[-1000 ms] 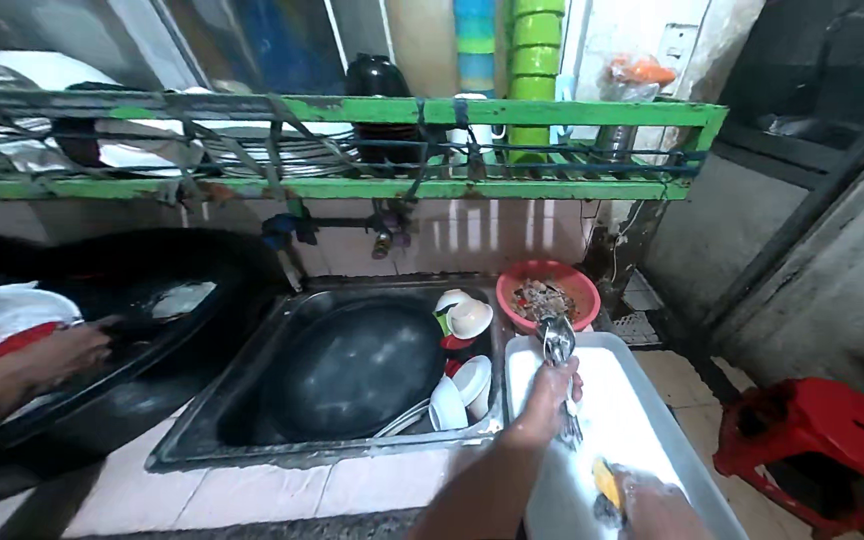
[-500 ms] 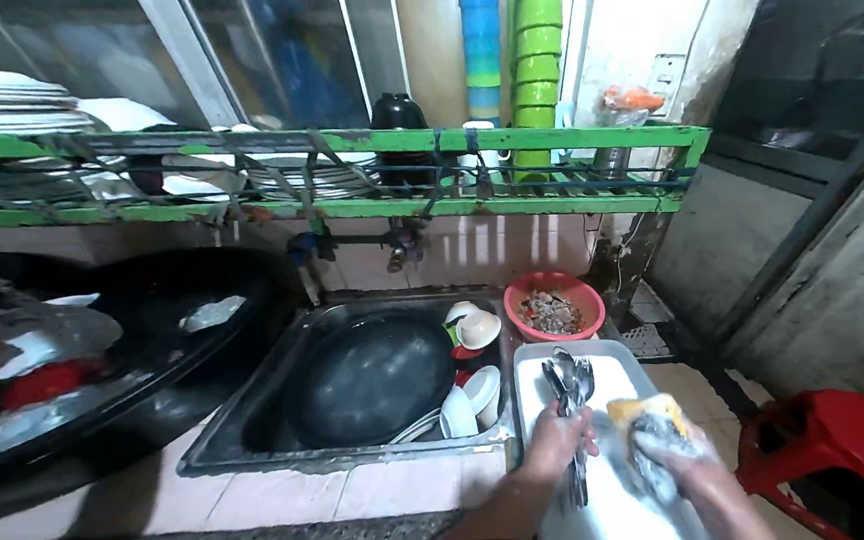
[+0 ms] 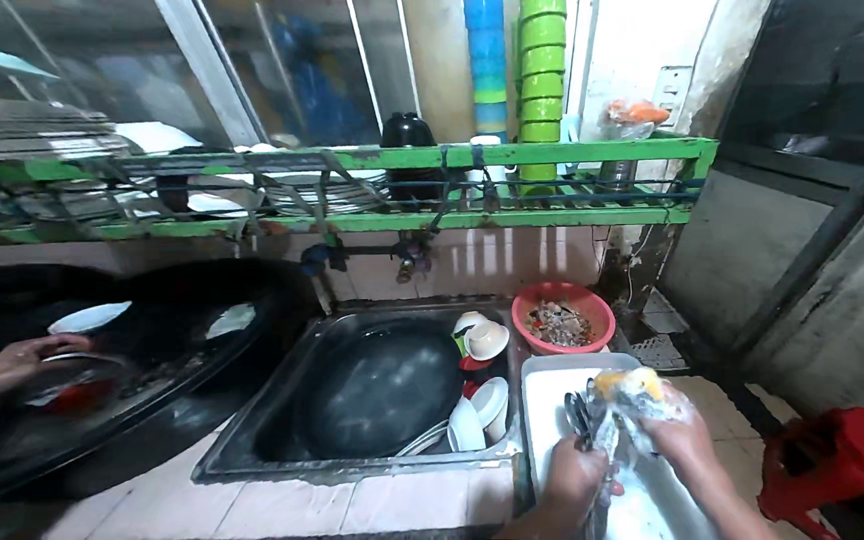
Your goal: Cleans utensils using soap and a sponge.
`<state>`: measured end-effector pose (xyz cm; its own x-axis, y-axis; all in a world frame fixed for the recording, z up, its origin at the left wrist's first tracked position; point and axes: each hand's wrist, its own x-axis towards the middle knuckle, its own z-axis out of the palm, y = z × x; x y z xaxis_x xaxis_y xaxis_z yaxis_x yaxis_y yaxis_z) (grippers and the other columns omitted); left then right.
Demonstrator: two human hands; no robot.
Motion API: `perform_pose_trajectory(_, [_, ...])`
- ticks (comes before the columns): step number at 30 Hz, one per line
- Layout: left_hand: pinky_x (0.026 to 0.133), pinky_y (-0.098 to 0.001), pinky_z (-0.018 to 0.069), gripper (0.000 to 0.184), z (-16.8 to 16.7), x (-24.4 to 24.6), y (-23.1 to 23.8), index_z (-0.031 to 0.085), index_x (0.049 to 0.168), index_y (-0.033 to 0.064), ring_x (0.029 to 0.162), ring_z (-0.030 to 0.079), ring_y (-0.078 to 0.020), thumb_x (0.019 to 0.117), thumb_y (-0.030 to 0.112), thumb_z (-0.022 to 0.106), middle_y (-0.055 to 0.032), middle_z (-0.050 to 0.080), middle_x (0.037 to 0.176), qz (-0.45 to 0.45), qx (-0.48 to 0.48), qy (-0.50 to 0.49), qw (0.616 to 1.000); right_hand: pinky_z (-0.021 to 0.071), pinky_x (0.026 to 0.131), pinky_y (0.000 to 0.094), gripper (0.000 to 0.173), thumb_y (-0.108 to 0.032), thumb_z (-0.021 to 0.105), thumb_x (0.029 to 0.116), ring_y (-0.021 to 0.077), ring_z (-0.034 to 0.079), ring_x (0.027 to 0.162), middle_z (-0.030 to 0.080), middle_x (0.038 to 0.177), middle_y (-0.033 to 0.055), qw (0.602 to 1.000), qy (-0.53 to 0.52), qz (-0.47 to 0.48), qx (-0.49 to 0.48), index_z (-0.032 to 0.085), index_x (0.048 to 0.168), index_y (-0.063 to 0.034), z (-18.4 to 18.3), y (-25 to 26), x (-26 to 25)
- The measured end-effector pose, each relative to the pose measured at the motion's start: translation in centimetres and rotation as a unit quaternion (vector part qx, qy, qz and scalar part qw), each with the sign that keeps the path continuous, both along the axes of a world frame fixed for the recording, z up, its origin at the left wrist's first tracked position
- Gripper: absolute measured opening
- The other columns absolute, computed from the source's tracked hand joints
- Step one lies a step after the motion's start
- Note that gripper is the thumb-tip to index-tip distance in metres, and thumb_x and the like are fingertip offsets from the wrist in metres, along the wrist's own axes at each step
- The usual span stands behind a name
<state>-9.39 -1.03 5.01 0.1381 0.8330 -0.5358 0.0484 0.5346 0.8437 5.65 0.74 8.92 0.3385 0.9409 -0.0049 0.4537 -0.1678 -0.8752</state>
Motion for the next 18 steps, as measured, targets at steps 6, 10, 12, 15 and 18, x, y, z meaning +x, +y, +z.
perform_pose_trajectory(6, [0.061,-0.0351,0.0607,0.028,-0.7,-0.6,0.9,0.052,0.127,-0.0005,0.067,0.07,-0.0217,0.1088,0.021,0.05,-0.0139,0.07,0.09,0.033,-0.044,-0.2,0.978,0.0518,0.102,0.0389,0.065,0.004,0.08,0.0758,0.0225,0.062,0.116,0.064,0.128,0.0206,0.995,0.09,0.004,0.051,0.056,0.135,0.0068,0.5,0.6,0.9])
perform_pose_trajectory(10, [0.055,-0.0278,0.057,0.032,-0.6,-1.3,0.8,0.058,0.117,0.0003,0.058,0.064,-0.0143,0.112,0.027,0.04,-0.0071,0.066,0.078,-0.018,-0.061,-0.254,0.965,0.056,0.096,0.0348,0.066,0.002,0.084,0.0702,0.0176,0.066,0.11,0.068,0.12,0.0165,0.987,0.141,0.034,0.067,0.059,0.13,0.0066,-2.6,0.2,-0.2])
perform_pose_trajectory(12, [0.053,-0.0237,0.0536,0.031,-0.7,-1.6,0.5,0.061,0.117,0.001,0.055,0.06,-0.0101,0.1107,0.026,0.045,-0.0023,0.062,0.072,-0.037,-0.055,-0.218,0.974,0.0567,0.094,0.0347,0.068,0.005,0.082,0.0728,0.0178,0.066,0.109,0.066,0.122,0.0165,0.984,0.167,0.015,0.058,0.055,0.135,0.0059,-2.6,0.4,0.5])
perform_pose_trajectory(15, [0.051,-0.0229,0.0523,0.02,-0.9,-1.6,0.6,0.06,0.109,0.0032,0.053,0.058,-0.0089,0.1077,0.021,0.052,-0.0009,0.06,0.067,-0.019,-0.047,-0.209,0.977,0.0592,0.083,0.0344,0.056,-0.006,0.071,0.09,0.0166,0.068,0.098,0.066,0.117,0.0129,0.974,0.225,0.005,0.023,0.049,0.142,0.0004,-0.6,0.1,2.1])
perform_pose_trajectory(18, [0.051,-0.025,0.0542,0.016,-1.4,-1.5,1.0,0.058,0.11,0.0003,0.053,0.06,-0.0118,0.1065,0.015,0.054,-0.0047,0.061,0.07,0.023,-0.044,-0.247,0.968,0.0608,0.067,0.031,0.046,-0.028,0.054,0.0961,0.0124,0.068,0.079,0.066,0.097,0.0052,0.956,0.292,0.027,0.027,0.049,0.134,-0.0017,-0.3,-0.7,3.7])
